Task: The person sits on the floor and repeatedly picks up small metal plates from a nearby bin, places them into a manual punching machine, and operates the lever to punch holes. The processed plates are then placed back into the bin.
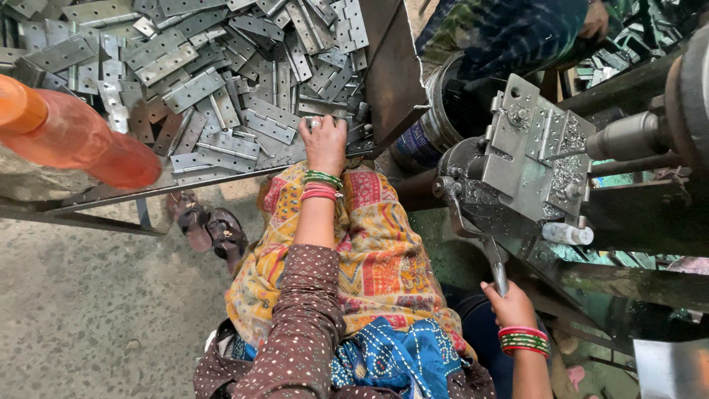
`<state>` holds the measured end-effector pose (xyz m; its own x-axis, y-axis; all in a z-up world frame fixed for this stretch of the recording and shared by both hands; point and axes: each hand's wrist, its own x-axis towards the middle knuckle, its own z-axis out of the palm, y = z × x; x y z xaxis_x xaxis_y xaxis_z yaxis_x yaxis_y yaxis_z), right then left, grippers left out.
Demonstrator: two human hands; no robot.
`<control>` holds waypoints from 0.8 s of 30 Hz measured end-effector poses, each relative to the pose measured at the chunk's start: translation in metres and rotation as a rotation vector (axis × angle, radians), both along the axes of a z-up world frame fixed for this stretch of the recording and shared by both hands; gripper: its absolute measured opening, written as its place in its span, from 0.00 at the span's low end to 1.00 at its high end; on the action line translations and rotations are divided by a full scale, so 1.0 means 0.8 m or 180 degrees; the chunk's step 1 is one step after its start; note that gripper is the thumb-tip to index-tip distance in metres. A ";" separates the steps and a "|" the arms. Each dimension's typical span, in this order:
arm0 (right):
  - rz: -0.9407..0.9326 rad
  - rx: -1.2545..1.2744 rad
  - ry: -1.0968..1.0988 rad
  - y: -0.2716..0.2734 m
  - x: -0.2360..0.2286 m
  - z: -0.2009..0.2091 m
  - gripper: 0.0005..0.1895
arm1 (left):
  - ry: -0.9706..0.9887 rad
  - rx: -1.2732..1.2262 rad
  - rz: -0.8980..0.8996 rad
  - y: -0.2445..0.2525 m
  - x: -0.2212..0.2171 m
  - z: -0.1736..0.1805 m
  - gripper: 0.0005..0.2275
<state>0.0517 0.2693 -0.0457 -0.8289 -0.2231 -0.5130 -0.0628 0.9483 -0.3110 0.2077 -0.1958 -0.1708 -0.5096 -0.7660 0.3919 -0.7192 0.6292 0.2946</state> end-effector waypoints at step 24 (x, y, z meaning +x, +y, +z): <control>0.0701 0.0041 0.0578 0.013 -0.005 -0.033 0.27 | 0.1214 -0.1179 -0.1072 0.192 -0.103 0.254 0.16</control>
